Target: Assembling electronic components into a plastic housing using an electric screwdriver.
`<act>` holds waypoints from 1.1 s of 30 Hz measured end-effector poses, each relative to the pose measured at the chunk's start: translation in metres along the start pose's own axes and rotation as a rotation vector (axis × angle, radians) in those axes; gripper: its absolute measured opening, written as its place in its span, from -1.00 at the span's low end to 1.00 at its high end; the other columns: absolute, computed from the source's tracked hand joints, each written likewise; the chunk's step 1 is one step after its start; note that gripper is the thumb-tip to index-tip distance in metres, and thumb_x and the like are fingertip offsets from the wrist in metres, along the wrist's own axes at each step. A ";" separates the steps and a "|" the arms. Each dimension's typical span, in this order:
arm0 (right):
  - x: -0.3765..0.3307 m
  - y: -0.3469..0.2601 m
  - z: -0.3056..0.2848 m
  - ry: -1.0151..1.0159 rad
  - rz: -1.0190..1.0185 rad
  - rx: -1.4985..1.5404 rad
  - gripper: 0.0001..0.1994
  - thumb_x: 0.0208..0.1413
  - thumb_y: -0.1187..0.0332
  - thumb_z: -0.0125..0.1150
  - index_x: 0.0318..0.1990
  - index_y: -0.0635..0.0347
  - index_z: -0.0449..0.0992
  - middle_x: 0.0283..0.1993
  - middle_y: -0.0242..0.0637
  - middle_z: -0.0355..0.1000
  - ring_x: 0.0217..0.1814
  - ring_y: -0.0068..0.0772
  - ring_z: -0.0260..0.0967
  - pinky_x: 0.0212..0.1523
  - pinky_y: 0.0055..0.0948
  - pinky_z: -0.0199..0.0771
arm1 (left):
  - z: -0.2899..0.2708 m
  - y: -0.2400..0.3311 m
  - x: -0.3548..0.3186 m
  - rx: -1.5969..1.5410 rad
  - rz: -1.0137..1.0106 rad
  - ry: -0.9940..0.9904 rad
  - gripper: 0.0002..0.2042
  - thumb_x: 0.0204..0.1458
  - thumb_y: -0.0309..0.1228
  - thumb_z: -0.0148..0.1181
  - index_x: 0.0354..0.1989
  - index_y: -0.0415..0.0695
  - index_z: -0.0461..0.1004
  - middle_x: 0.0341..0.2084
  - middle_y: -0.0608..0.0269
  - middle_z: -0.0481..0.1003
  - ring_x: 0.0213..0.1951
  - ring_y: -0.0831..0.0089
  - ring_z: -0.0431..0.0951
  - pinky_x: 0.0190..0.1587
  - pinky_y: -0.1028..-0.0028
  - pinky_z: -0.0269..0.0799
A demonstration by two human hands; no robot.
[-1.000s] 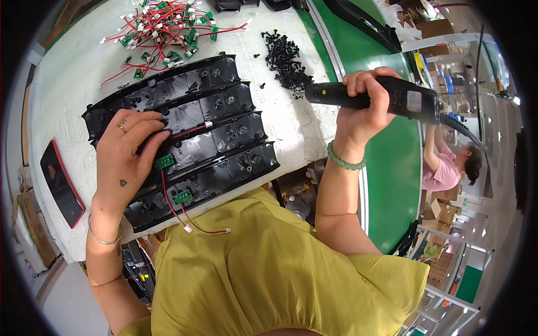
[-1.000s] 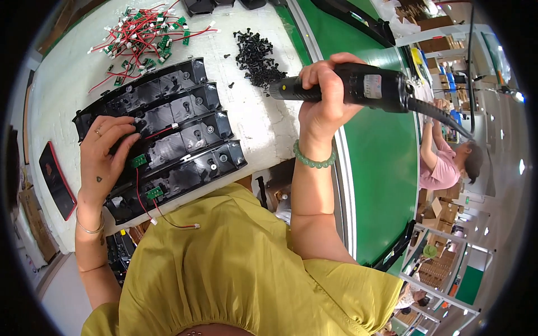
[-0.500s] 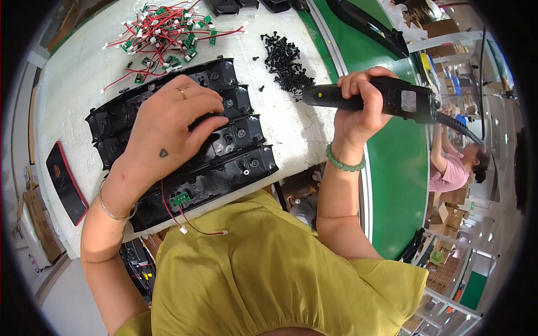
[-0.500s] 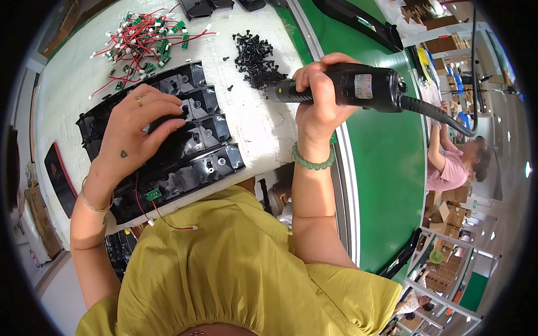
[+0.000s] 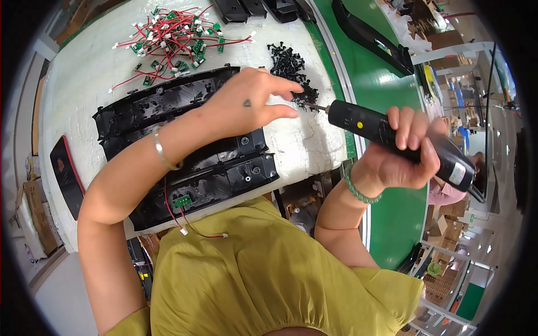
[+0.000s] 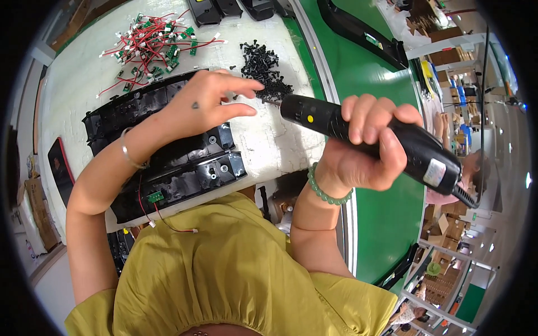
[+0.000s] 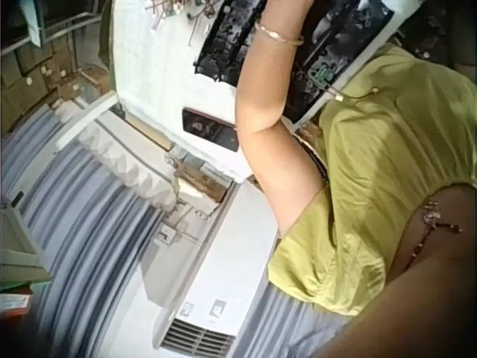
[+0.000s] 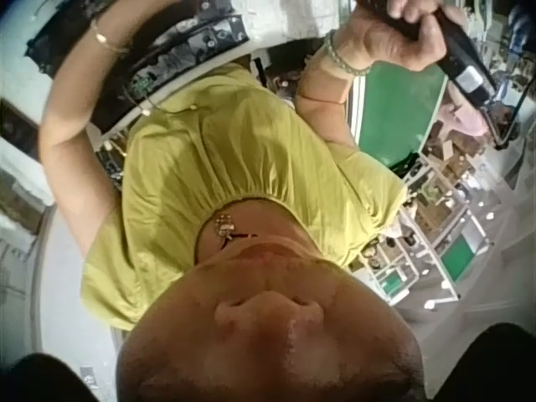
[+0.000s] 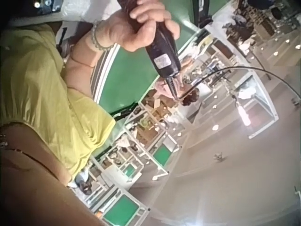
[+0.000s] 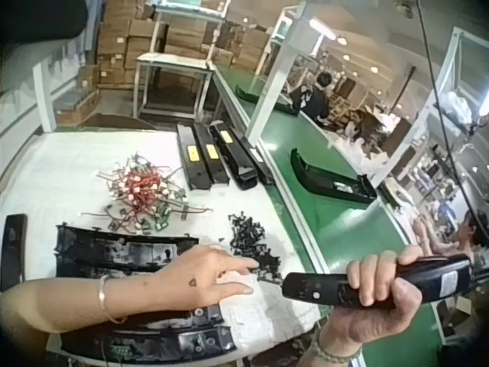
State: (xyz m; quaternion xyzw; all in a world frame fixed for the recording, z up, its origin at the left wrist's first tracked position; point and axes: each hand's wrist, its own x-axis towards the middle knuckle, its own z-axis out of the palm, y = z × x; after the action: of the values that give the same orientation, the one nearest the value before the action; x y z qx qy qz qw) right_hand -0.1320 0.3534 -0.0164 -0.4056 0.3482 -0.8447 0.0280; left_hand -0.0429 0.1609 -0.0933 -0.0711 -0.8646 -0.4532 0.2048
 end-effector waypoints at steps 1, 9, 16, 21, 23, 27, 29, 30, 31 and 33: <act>-0.001 -0.003 0.002 -0.002 -0.010 0.028 -0.70 -0.09 0.36 -0.03 -0.13 0.16 0.37 -0.62 -0.47 0.13 -0.61 -0.59 0.05 -0.43 -0.49 0.10 | 0.003 0.001 0.004 -0.091 0.014 0.041 -0.78 -0.14 -0.38 0.26 -0.32 -0.22 0.55 -0.44 0.03 0.55 -0.40 0.11 0.52 -0.27 0.33 0.41; 0.002 -0.020 0.006 -0.109 0.017 0.091 -0.73 -0.15 0.41 0.05 -0.21 0.18 0.35 -0.61 -0.53 0.15 -0.60 -0.68 0.09 -0.33 -0.55 0.14 | -0.002 0.014 0.005 -0.090 0.064 0.002 -0.85 -0.11 -0.39 0.22 -0.42 -0.22 0.57 -0.54 0.05 0.53 -0.46 0.17 0.51 -0.37 0.36 0.40; 0.002 -0.017 0.011 -0.183 -0.013 0.115 -0.66 -0.11 0.37 -0.02 -0.09 0.16 0.37 -0.63 -0.49 0.18 -0.63 -0.64 0.11 -0.42 -0.53 0.16 | -0.007 0.024 -0.005 -0.055 0.022 0.061 -0.87 -0.09 -0.44 0.17 -0.43 -0.23 0.56 -0.58 0.05 0.51 -0.51 0.15 0.50 -0.41 0.35 0.39; 0.000 -0.017 0.016 -0.186 -0.026 0.125 -0.66 -0.12 0.35 0.02 -0.11 0.15 0.35 -0.63 -0.49 0.19 -0.64 -0.64 0.11 -0.42 -0.52 0.19 | -0.011 0.025 -0.011 -0.037 0.048 0.092 -0.87 -0.08 -0.45 0.15 -0.42 -0.23 0.56 -0.58 0.06 0.51 -0.50 0.13 0.50 -0.39 0.33 0.40; -0.001 -0.018 0.018 -0.193 -0.023 0.124 -0.67 -0.12 0.35 0.02 -0.11 0.15 0.34 -0.63 -0.48 0.19 -0.64 -0.64 0.12 -0.42 -0.52 0.19 | -0.011 0.025 -0.013 -0.024 0.082 0.104 -0.88 -0.07 -0.45 0.14 -0.42 -0.22 0.56 -0.57 0.05 0.51 -0.49 0.12 0.49 -0.37 0.30 0.39; -0.002 -0.018 0.024 -0.193 -0.024 0.120 -0.68 -0.12 0.36 0.03 -0.13 0.15 0.32 -0.63 -0.48 0.19 -0.65 -0.63 0.12 -0.43 -0.52 0.18 | -0.013 0.024 -0.016 0.000 0.085 0.088 -0.88 -0.07 -0.44 0.14 -0.43 -0.22 0.55 -0.58 0.06 0.51 -0.48 0.11 0.48 -0.36 0.28 0.38; -0.003 -0.019 0.031 -0.176 -0.004 0.119 -0.71 -0.17 0.39 0.04 -0.19 0.14 0.32 -0.61 -0.51 0.18 -0.63 -0.67 0.11 -0.38 -0.55 0.16 | -0.013 0.023 -0.019 0.016 0.116 0.086 -0.89 -0.11 -0.53 0.18 -0.38 -0.26 0.54 -0.59 0.11 0.50 -0.51 0.24 0.48 -0.43 0.41 0.39; -0.004 -0.020 0.034 -0.157 0.016 0.117 -0.74 -0.21 0.43 0.05 -0.25 0.13 0.33 -0.60 -0.54 0.16 -0.62 -0.71 0.09 -0.33 -0.58 0.14 | -0.014 0.024 -0.020 0.017 0.114 0.087 -0.89 -0.11 -0.53 0.18 -0.38 -0.26 0.54 -0.59 0.11 0.50 -0.51 0.24 0.48 -0.43 0.41 0.39; -0.004 -0.020 0.035 -0.157 0.017 0.118 -0.74 -0.21 0.43 0.05 -0.25 0.13 0.33 -0.60 -0.54 0.16 -0.62 -0.71 0.09 -0.33 -0.58 0.14 | -0.015 0.025 -0.020 0.021 0.117 0.089 -0.89 -0.11 -0.54 0.18 -0.38 -0.26 0.54 -0.59 0.10 0.50 -0.51 0.23 0.48 -0.43 0.40 0.39; -0.005 -0.019 0.037 -0.196 0.029 0.112 -0.73 -0.20 0.43 0.05 -0.24 0.13 0.32 -0.60 -0.54 0.16 -0.61 -0.70 0.10 -0.34 -0.58 0.13 | -0.017 0.026 -0.022 0.025 0.118 0.091 -0.89 -0.11 -0.54 0.18 -0.37 -0.26 0.54 -0.60 0.10 0.49 -0.50 0.23 0.48 -0.43 0.40 0.39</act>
State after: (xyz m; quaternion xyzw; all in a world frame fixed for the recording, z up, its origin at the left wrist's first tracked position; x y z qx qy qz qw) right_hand -0.0984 0.3489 0.0079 -0.4787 0.3020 -0.8187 0.0968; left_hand -0.0098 0.1642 -0.0744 -0.0987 -0.8543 -0.4321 0.2715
